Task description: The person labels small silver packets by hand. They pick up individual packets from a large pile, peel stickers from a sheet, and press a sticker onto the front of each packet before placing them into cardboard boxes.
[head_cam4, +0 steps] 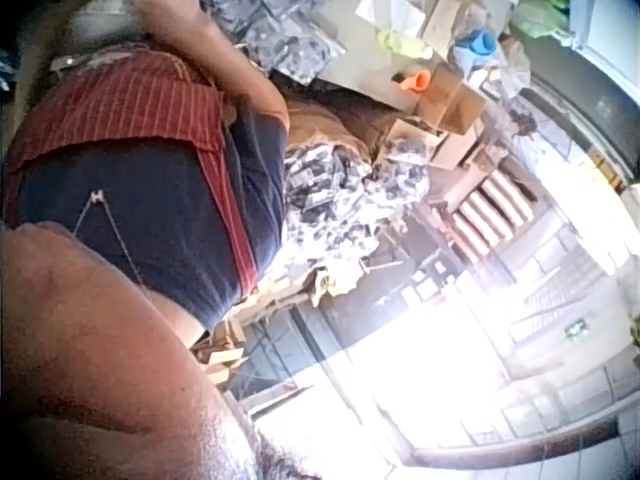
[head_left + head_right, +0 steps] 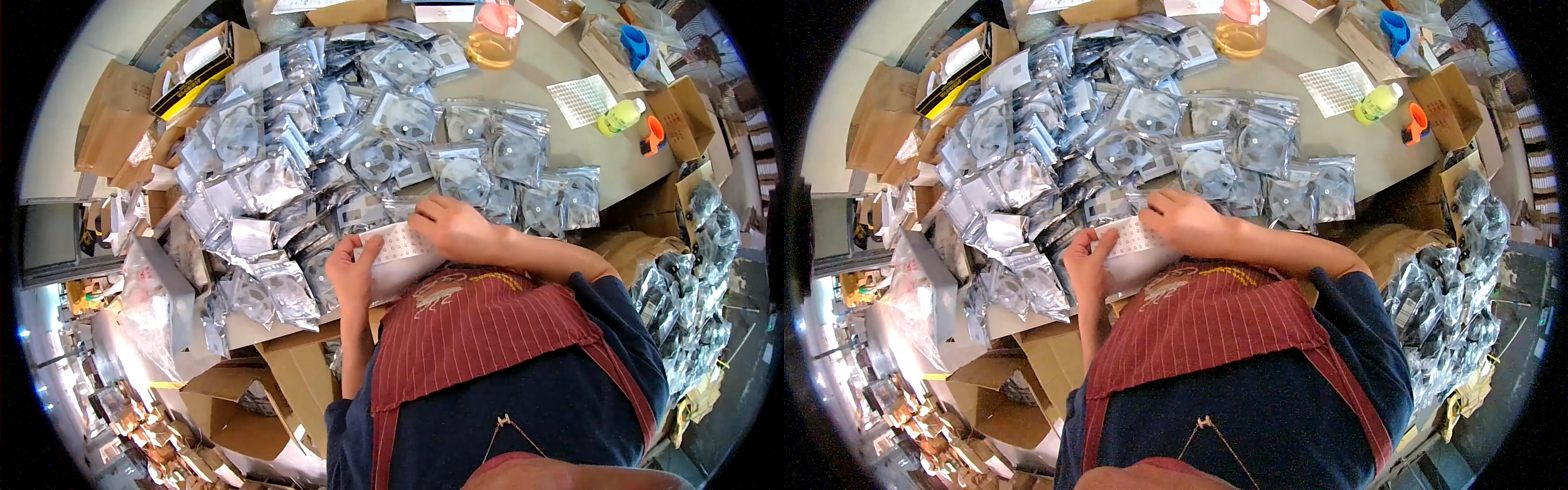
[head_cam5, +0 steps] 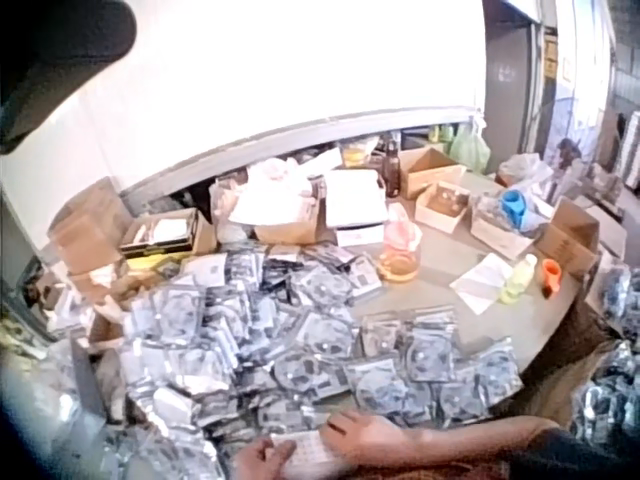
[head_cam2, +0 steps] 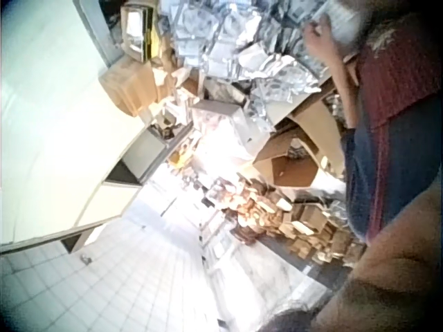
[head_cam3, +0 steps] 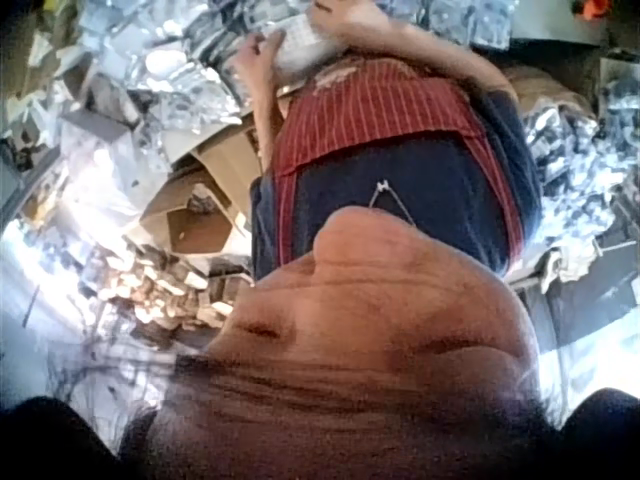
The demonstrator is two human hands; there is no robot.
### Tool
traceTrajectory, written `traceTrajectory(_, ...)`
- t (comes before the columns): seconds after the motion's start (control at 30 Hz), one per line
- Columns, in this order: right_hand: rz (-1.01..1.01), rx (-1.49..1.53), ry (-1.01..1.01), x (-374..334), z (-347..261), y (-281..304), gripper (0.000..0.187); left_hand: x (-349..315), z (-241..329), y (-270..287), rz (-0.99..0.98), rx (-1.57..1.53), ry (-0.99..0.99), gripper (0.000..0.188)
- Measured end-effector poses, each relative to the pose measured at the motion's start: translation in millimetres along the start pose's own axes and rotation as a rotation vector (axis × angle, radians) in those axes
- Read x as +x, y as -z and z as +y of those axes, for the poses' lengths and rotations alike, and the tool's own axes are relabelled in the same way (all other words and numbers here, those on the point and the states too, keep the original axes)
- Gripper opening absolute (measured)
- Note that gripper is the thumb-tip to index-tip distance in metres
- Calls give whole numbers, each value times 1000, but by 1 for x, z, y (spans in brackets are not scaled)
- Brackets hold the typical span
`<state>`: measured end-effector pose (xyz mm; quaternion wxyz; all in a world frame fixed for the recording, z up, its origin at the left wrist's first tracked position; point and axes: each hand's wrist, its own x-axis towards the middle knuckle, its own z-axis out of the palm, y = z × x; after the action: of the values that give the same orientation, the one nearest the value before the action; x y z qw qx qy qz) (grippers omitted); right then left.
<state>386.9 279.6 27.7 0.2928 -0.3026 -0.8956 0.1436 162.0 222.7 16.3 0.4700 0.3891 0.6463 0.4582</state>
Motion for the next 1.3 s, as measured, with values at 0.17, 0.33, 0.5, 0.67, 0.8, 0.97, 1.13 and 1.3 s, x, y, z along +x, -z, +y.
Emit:
traceTrajectory(0.17,-131,844,-655,10,56,38,9,5,-13,18,74,32,-11,21)
traceTrajectory(0.33,-589,931,-845,5,121,57,16,9,-11,23,109,-107,34,23)
traceTrajectory(0.5,-636,453,-548,-4,146,21,20,12,-13,26,96,-130,59,21)
traceTrajectory(0.67,-509,-221,-375,-15,133,-16,21,16,-23,27,120,-116,38,21)
traceTrajectory(0.8,-595,-286,-327,13,128,6,25,15,-17,29,148,-110,65,22)
traceTrajectory(0.97,-393,-300,-590,71,193,22,35,27,-15,26,133,-143,81,21)
traceTrajectory(1.13,-380,-721,-602,97,303,18,55,39,0,21,165,-141,54,17)
traceTrajectory(1.3,-542,-999,-391,97,331,2,51,47,-1,24,209,-202,18,11)
